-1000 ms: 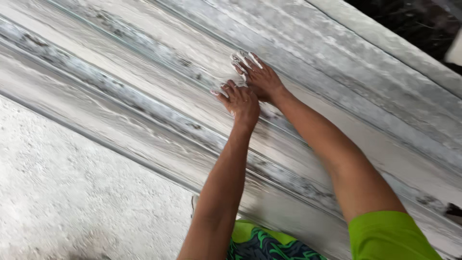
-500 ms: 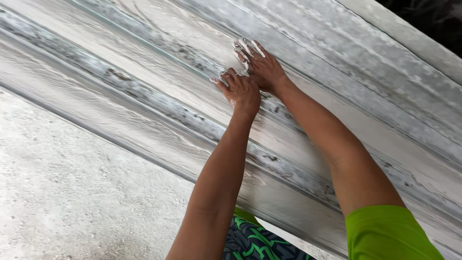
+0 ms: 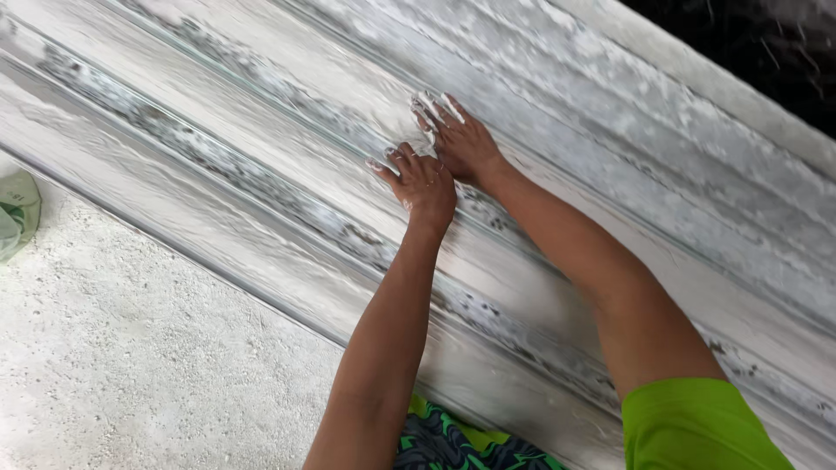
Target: The person spreads white plaster paste by hand over long corrugated metal mold sheets, working the paste into the grooves with their fingers. They then mix more paste in a large bowl and use a plastic pot to scoop and pour paste onto the molds.
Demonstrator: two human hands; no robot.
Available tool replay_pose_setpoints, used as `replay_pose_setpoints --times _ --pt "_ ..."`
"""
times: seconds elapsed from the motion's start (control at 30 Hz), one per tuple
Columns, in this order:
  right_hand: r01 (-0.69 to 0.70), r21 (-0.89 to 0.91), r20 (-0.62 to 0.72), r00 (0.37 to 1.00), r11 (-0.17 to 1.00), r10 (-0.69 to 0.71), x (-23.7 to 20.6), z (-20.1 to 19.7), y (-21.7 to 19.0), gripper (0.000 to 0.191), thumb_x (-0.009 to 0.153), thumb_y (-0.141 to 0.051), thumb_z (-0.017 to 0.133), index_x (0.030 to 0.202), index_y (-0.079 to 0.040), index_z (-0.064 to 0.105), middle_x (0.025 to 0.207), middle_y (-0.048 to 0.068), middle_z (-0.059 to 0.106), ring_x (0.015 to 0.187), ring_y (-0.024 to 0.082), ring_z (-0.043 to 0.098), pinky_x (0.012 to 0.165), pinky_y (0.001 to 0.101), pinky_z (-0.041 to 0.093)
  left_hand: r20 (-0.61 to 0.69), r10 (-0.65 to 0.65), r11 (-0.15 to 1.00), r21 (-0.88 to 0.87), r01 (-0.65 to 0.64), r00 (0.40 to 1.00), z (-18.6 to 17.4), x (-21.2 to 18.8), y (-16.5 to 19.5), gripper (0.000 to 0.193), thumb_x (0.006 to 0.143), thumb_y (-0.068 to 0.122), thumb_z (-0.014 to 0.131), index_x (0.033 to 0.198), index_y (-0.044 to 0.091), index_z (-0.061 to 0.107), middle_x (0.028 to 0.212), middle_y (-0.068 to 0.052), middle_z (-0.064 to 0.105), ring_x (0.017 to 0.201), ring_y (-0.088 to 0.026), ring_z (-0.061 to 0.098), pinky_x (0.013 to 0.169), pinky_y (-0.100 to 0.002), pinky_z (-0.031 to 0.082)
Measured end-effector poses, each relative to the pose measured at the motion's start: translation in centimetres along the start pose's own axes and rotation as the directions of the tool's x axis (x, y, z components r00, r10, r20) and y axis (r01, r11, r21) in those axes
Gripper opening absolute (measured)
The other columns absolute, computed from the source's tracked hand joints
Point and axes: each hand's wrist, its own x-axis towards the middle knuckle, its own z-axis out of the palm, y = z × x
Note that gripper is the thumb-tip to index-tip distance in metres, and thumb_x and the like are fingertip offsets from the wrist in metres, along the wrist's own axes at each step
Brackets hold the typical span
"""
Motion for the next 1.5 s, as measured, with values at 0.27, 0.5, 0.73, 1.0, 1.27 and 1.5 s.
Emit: replay_pose_setpoints --times 0.27,0.5,0.73,1.0,1.27,1.5 --pt "0.035 -0.088 0.005 0.999 0.996 -0.035 13.2 0.0 -3.7 0.084 0.096 -0.047 0.054 0.163 -0.006 0.024 0.169 0.015 0.025 0.157 0.026 0.019 0.129 0.0458 0.004 -0.039 -0.039 0.998 -0.044 0.037 0.998 -4.6 6.6 -10.7 0.050 0.099 0.025 0.049 0.140 -0.004 0.055 0.157 -0.031 0.028 0.148 -0.054 0.018 0.112 -0.077 0.004" --pt "-0.006 -0.011 0.092 0.996 1.000 0.007 28.2 0.6 -7.6 0.081 0.100 -0.052 0.048 0.162 -0.007 0.023 0.169 0.012 0.024 0.156 0.028 0.019 0.128 0.0465 0.002 -0.030 0.004 0.999 -0.043 -0.005 1.000 -8.9 13.2 -23.2 0.048 0.103 0.027 0.049 0.138 -0.003 0.057 0.155 -0.032 0.031 0.148 -0.057 0.018 0.113 -0.079 0.005" --pt "-0.003 -0.025 0.096 0.995 1.000 0.005 40.0 0.3 -10.9 0.081 0.098 -0.047 0.048 0.163 -0.008 0.020 0.169 0.014 0.024 0.156 0.030 0.022 0.128 0.0457 0.002 0.146 0.091 0.995 0.030 -0.097 0.985 -14.3 20.4 -33.9 0.053 0.102 0.030 0.049 0.143 -0.002 0.056 0.157 -0.030 0.032 0.151 -0.051 0.021 0.116 -0.074 0.010" --pt "0.014 -0.306 0.297 0.951 0.952 0.081 45.8 -0.8 -11.3 0.077 0.097 -0.045 0.059 0.149 0.004 0.033 0.173 0.021 0.022 0.159 0.036 0.018 0.130 0.0504 0.002 -0.076 0.024 0.895 -0.442 -0.056 0.997 -19.2 31.5 -46.2 0.045 0.098 0.025 0.041 0.126 0.001 0.066 0.146 -0.028 0.052 0.136 -0.044 0.049 0.111 -0.059 0.039" --pt "-0.082 -0.127 0.399 0.908 0.988 0.127 35.2 -4.8 -10.8 0.094 0.090 -0.051 0.058 0.160 -0.003 0.018 0.163 0.024 0.024 0.153 0.037 0.017 0.126 0.0489 0.003 -0.253 0.220 0.901 -0.316 -0.296 0.942 -12.6 24.3 -39.8 0.058 0.108 0.035 0.031 0.140 -0.010 0.048 0.153 -0.032 0.039 0.139 -0.052 0.038 0.118 -0.058 0.026" --pt "-0.060 -0.190 0.306 0.945 0.980 0.117 40.0 -2.0 -12.1 0.072 0.101 -0.038 0.045 0.162 -0.005 0.023 0.162 0.021 0.035 0.154 0.036 0.023 0.127 0.0495 0.007 0.204 0.328 0.929 0.107 -0.354 0.922 -13.7 23.1 -38.9 0.051 0.094 0.024 0.054 0.136 -0.004 0.056 0.155 -0.031 0.033 0.144 -0.047 0.027 0.109 -0.073 0.019"
